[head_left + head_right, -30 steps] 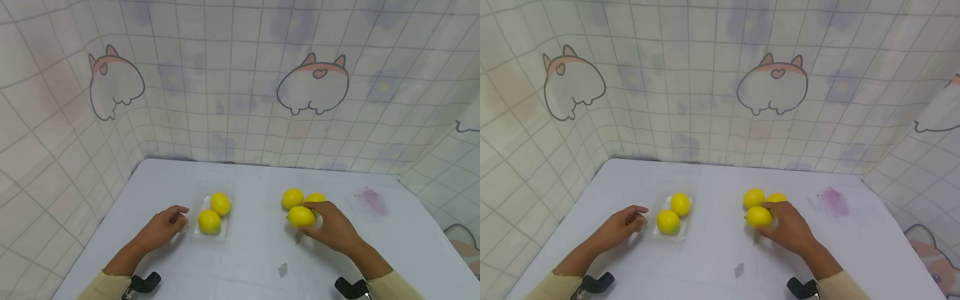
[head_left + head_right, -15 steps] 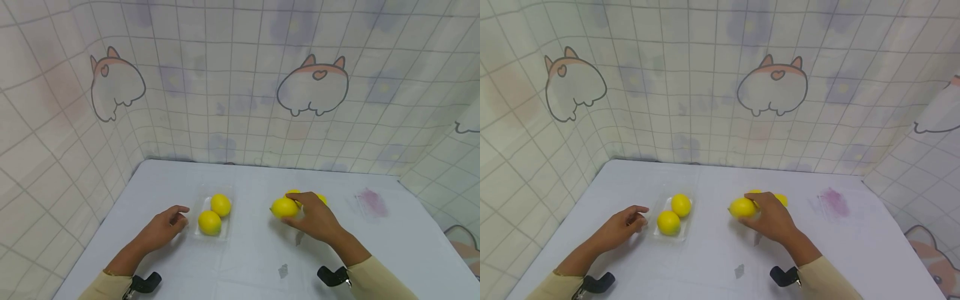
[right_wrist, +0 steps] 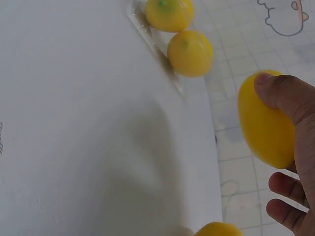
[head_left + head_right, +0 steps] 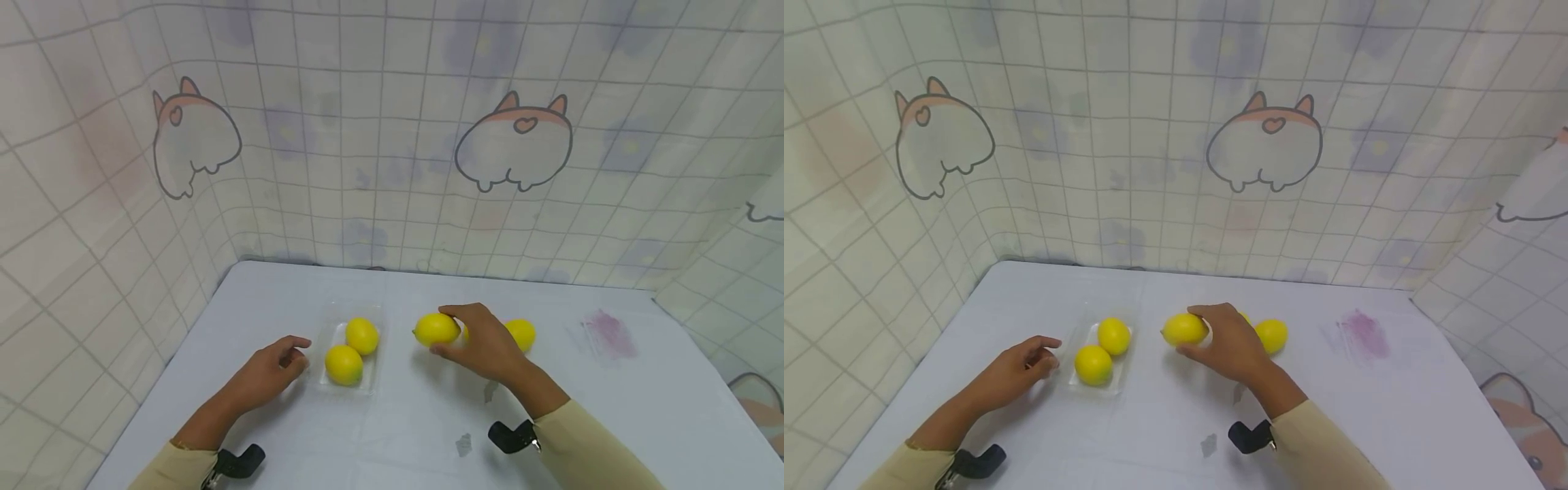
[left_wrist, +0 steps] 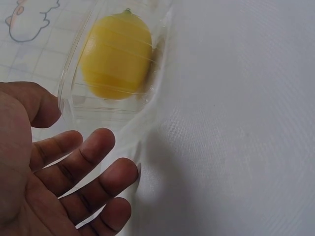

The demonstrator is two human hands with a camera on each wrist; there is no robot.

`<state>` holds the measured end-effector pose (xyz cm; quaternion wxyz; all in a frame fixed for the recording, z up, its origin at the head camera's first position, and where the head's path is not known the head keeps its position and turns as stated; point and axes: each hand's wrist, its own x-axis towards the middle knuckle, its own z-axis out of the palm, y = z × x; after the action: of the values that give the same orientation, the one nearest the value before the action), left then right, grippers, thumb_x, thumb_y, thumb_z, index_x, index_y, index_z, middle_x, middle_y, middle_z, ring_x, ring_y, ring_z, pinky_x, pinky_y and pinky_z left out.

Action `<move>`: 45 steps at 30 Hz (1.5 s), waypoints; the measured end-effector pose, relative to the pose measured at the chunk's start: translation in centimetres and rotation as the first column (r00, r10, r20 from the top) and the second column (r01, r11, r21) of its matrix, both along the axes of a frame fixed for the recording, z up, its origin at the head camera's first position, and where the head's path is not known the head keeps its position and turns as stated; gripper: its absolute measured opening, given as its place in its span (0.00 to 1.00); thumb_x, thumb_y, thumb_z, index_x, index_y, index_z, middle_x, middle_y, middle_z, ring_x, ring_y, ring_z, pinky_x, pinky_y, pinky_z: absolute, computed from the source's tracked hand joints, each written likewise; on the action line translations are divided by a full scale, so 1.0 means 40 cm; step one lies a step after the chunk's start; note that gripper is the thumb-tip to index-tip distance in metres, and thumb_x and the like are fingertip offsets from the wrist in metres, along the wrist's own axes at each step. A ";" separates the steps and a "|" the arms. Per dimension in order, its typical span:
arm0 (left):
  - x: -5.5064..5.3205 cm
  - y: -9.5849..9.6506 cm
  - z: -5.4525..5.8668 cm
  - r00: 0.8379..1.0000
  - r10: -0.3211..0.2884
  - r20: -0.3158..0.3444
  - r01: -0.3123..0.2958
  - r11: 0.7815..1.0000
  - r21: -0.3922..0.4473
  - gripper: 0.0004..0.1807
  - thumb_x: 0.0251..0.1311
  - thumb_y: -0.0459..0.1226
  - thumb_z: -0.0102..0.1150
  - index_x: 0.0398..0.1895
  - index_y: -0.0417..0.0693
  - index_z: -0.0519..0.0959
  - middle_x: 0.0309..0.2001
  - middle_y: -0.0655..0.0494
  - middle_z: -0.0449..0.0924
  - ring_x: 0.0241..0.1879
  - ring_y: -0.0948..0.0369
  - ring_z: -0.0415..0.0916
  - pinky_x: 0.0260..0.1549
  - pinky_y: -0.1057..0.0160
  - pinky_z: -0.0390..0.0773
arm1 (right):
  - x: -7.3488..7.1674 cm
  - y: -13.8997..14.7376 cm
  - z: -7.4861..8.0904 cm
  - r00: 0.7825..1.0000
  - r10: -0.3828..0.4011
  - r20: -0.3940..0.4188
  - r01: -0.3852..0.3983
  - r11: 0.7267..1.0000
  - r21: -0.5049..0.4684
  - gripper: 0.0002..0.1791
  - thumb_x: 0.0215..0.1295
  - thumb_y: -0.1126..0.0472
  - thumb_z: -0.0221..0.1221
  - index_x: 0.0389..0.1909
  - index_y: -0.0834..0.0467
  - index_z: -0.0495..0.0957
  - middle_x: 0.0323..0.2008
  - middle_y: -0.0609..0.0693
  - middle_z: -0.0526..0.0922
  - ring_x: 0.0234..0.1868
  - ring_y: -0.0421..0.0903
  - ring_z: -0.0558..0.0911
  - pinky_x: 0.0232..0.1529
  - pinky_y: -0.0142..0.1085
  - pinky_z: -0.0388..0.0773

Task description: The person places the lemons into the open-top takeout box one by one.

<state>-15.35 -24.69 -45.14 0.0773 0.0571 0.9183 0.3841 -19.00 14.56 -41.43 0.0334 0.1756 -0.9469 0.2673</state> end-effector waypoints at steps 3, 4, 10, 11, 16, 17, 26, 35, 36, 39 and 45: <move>0.000 0.000 0.000 1.000 0.001 0.000 -0.001 1.000 -0.005 0.20 0.73 0.41 0.58 0.64 0.48 0.76 0.45 0.56 0.81 0.38 0.58 0.76 0.31 0.60 0.79 | -0.006 -0.022 0.004 1.000 0.001 0.019 -0.002 1.000 0.014 0.41 0.55 0.37 0.74 0.68 0.49 0.76 0.63 0.46 0.78 0.64 0.50 0.74 0.64 0.52 0.72; 0.000 0.000 0.001 1.000 0.001 0.001 -0.001 1.000 -0.005 0.20 0.73 0.41 0.58 0.64 0.48 0.76 0.45 0.56 0.82 0.38 0.58 0.76 0.31 0.60 0.79 | -0.007 -0.029 0.006 1.000 0.002 0.027 -0.002 1.000 0.017 0.42 0.55 0.37 0.74 0.68 0.49 0.76 0.63 0.46 0.77 0.65 0.50 0.74 0.64 0.52 0.72; -0.001 -0.002 0.001 1.000 -0.001 -0.002 0.000 1.000 -0.013 0.20 0.73 0.41 0.57 0.64 0.47 0.76 0.45 0.57 0.82 0.38 0.59 0.76 0.32 0.60 0.79 | -0.020 -0.071 0.006 0.999 0.015 0.043 -0.015 1.000 0.022 0.42 0.54 0.35 0.73 0.68 0.47 0.75 0.64 0.44 0.77 0.65 0.48 0.73 0.64 0.50 0.72; -0.001 -0.002 0.001 1.000 -0.001 -0.001 0.001 1.000 -0.014 0.20 0.73 0.41 0.57 0.64 0.47 0.76 0.45 0.57 0.82 0.38 0.59 0.76 0.32 0.60 0.79 | -0.023 -0.079 0.005 0.999 0.015 0.040 -0.016 1.000 0.024 0.42 0.54 0.35 0.73 0.68 0.47 0.76 0.64 0.44 0.77 0.65 0.48 0.73 0.64 0.50 0.72; -0.001 0.000 -0.001 1.000 0.001 0.003 -0.001 1.000 -0.011 0.20 0.73 0.41 0.57 0.65 0.48 0.76 0.45 0.57 0.82 0.37 0.59 0.76 0.32 0.60 0.79 | -0.034 -0.114 0.002 0.999 0.020 0.034 -0.021 0.999 0.036 0.41 0.55 0.36 0.73 0.68 0.47 0.76 0.64 0.44 0.78 0.64 0.47 0.74 0.64 0.49 0.73; -0.001 0.001 -0.001 1.000 0.001 0.003 -0.001 1.000 -0.010 0.20 0.73 0.41 0.57 0.65 0.48 0.76 0.45 0.56 0.82 0.37 0.59 0.76 0.32 0.60 0.79 | -0.036 -0.120 0.001 0.999 0.021 0.037 -0.022 0.999 0.035 0.41 0.55 0.36 0.73 0.68 0.47 0.76 0.64 0.44 0.78 0.65 0.47 0.74 0.64 0.49 0.72; -0.001 0.003 0.001 1.000 -0.001 0.003 0.001 1.000 -0.024 0.20 0.73 0.42 0.57 0.65 0.48 0.76 0.45 0.57 0.82 0.39 0.59 0.76 0.33 0.60 0.79 | -0.049 -0.169 -0.002 0.998 0.044 0.043 -0.046 0.998 0.049 0.41 0.57 0.36 0.72 0.69 0.47 0.75 0.64 0.43 0.77 0.65 0.46 0.73 0.64 0.48 0.72; 0.000 0.007 0.004 1.000 -0.001 0.005 0.001 1.000 -0.018 0.20 0.73 0.41 0.58 0.65 0.47 0.76 0.45 0.57 0.82 0.40 0.58 0.77 0.34 0.60 0.79 | -0.054 -0.223 0.007 0.994 0.085 0.070 -0.088 0.996 0.035 0.41 0.59 0.37 0.71 0.71 0.47 0.74 0.66 0.45 0.75 0.66 0.46 0.72 0.65 0.48 0.71; 0.001 0.007 0.004 1.000 -0.001 0.007 0.002 1.000 -0.017 0.20 0.73 0.41 0.58 0.65 0.47 0.76 0.46 0.57 0.82 0.40 0.58 0.77 0.34 0.60 0.79 | -0.054 -0.229 0.007 0.994 0.089 0.071 -0.091 0.995 0.032 0.41 0.59 0.37 0.71 0.71 0.47 0.73 0.66 0.45 0.75 0.66 0.46 0.72 0.65 0.48 0.71; 0.001 0.005 0.003 1.000 -0.003 0.009 0.004 1.000 -0.012 0.20 0.73 0.41 0.58 0.65 0.47 0.76 0.46 0.57 0.82 0.41 0.58 0.77 0.34 0.60 0.79 | -0.056 -0.244 0.008 0.992 0.103 0.067 -0.105 0.994 0.022 0.40 0.59 0.38 0.71 0.71 0.48 0.73 0.66 0.44 0.75 0.66 0.46 0.72 0.66 0.47 0.70; -0.001 0.001 0.001 1.000 -0.006 0.004 0.006 1.000 -0.010 0.20 0.73 0.41 0.58 0.65 0.47 0.75 0.47 0.57 0.82 0.42 0.58 0.77 0.34 0.61 0.79 | -0.057 -0.267 0.010 0.989 0.129 0.075 -0.131 0.991 0.015 0.40 0.60 0.38 0.71 0.71 0.48 0.73 0.66 0.45 0.75 0.66 0.46 0.72 0.66 0.47 0.69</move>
<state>-15.38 -24.66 -45.08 0.0804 0.0587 0.9198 0.3796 -21.26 3.86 -41.03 -0.0207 0.2274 -0.9365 0.2660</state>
